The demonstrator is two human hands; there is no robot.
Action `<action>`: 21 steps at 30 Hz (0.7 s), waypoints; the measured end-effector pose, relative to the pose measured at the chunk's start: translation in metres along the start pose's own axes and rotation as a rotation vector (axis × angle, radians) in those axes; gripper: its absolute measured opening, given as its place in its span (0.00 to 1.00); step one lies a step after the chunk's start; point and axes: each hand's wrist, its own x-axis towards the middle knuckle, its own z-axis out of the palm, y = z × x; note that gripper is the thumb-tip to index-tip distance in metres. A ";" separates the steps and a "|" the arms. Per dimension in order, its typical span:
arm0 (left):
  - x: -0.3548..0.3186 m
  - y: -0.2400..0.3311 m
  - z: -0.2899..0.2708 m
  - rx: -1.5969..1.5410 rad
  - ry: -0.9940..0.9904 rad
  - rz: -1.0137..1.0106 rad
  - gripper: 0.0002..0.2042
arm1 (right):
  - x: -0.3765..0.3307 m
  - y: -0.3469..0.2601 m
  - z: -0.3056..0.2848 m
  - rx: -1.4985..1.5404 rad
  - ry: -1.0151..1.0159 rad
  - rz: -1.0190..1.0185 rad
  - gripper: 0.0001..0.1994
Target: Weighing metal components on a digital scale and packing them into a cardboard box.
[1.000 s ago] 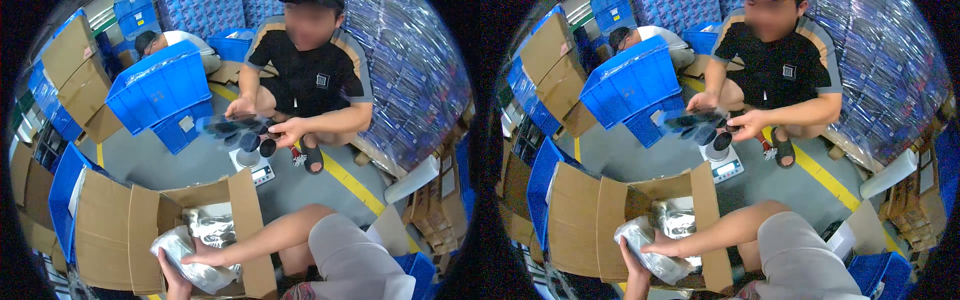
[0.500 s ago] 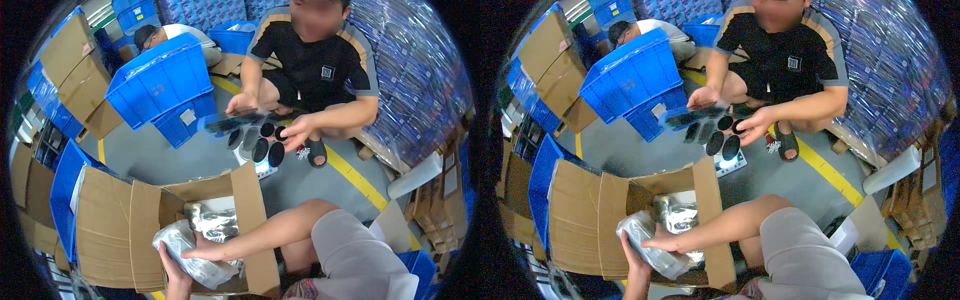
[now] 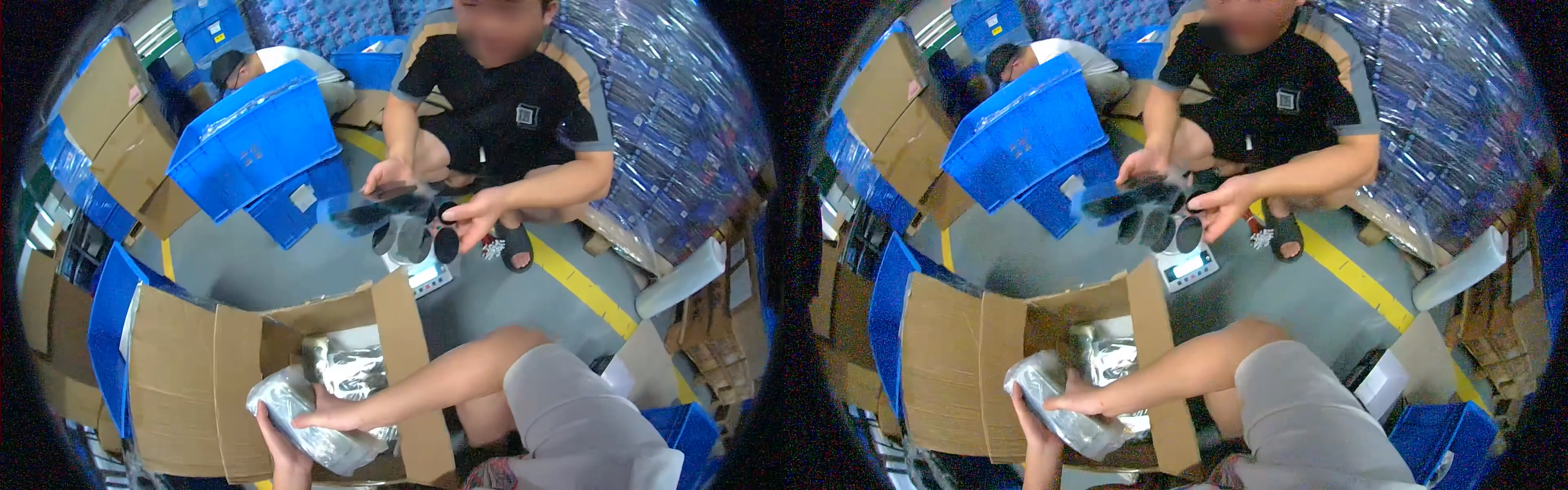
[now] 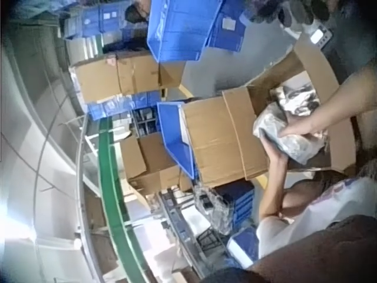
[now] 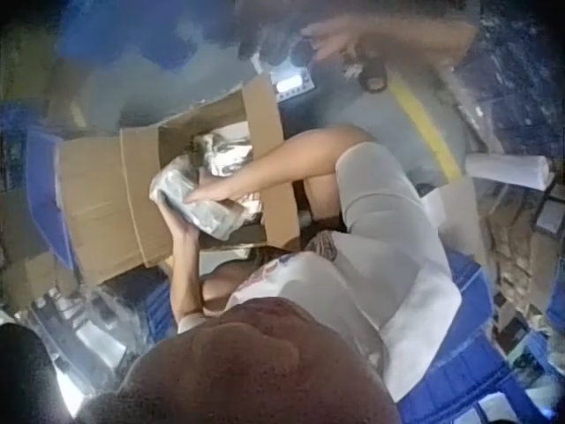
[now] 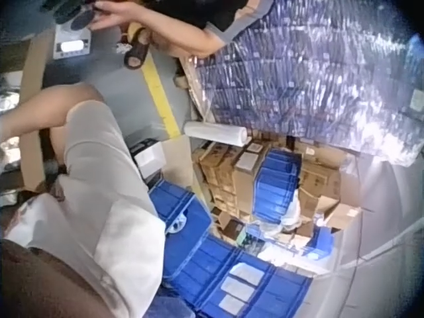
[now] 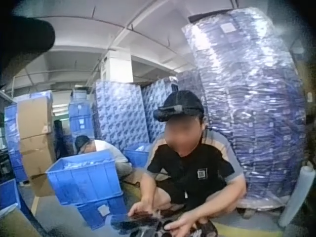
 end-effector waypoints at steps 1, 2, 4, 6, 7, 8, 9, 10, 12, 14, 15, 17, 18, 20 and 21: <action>-0.002 0.000 0.001 -0.026 0.025 -0.009 0.31 | -0.001 -0.003 0.000 -0.016 -0.024 0.002 0.51; -0.001 -0.001 -0.003 0.009 -0.063 0.032 0.31 | -0.002 -0.006 -0.002 -0.001 -0.043 -0.011 0.52; -0.001 -0.001 -0.002 0.018 -0.070 0.023 0.31 | -0.004 -0.006 -0.002 0.011 -0.032 -0.017 0.52; 0.001 0.000 -0.004 0.002 -0.064 -0.013 0.32 | -0.002 -0.004 -0.002 0.035 -0.031 -0.016 0.54; 0.002 -0.001 -0.005 0.003 -0.066 -0.011 0.32 | -0.001 -0.003 -0.002 0.034 -0.031 -0.019 0.54; 0.001 -0.001 -0.006 0.008 -0.059 -0.001 0.31 | 0.000 -0.001 -0.001 0.034 -0.024 -0.025 0.54; 0.000 0.000 -0.004 0.013 -0.053 0.007 0.30 | 0.000 0.000 -0.001 0.036 -0.015 -0.030 0.53; 0.002 0.000 -0.006 0.015 -0.053 0.008 0.30 | 0.002 0.001 -0.001 0.036 -0.015 -0.032 0.53; 0.004 0.000 -0.010 -0.008 -0.086 -0.005 0.30 | 0.006 0.004 -0.001 0.049 -0.026 -0.031 0.53; 0.000 0.001 -0.006 -0.003 -0.075 0.016 0.30 | 0.010 0.005 -0.003 0.040 -0.023 -0.052 0.53; -0.002 0.002 -0.003 -0.001 -0.064 0.038 0.30 | 0.011 0.003 -0.004 0.029 -0.020 -0.073 0.52; -0.001 0.001 -0.009 0.031 -0.109 0.082 0.33 | 0.005 -0.018 -0.010 0.097 -0.038 -0.057 0.51; 0.000 0.000 -0.011 0.063 -0.158 0.120 0.35 | 0.003 -0.025 -0.012 0.166 -0.049 -0.039 0.49; 0.008 -0.005 -0.008 0.070 -0.194 0.099 0.36 | 0.044 0.003 -0.016 0.286 -0.026 -0.103 0.42; 0.008 -0.006 -0.012 0.070 -0.213 0.092 0.36 | 0.048 0.001 -0.016 0.342 -0.004 -0.108 0.40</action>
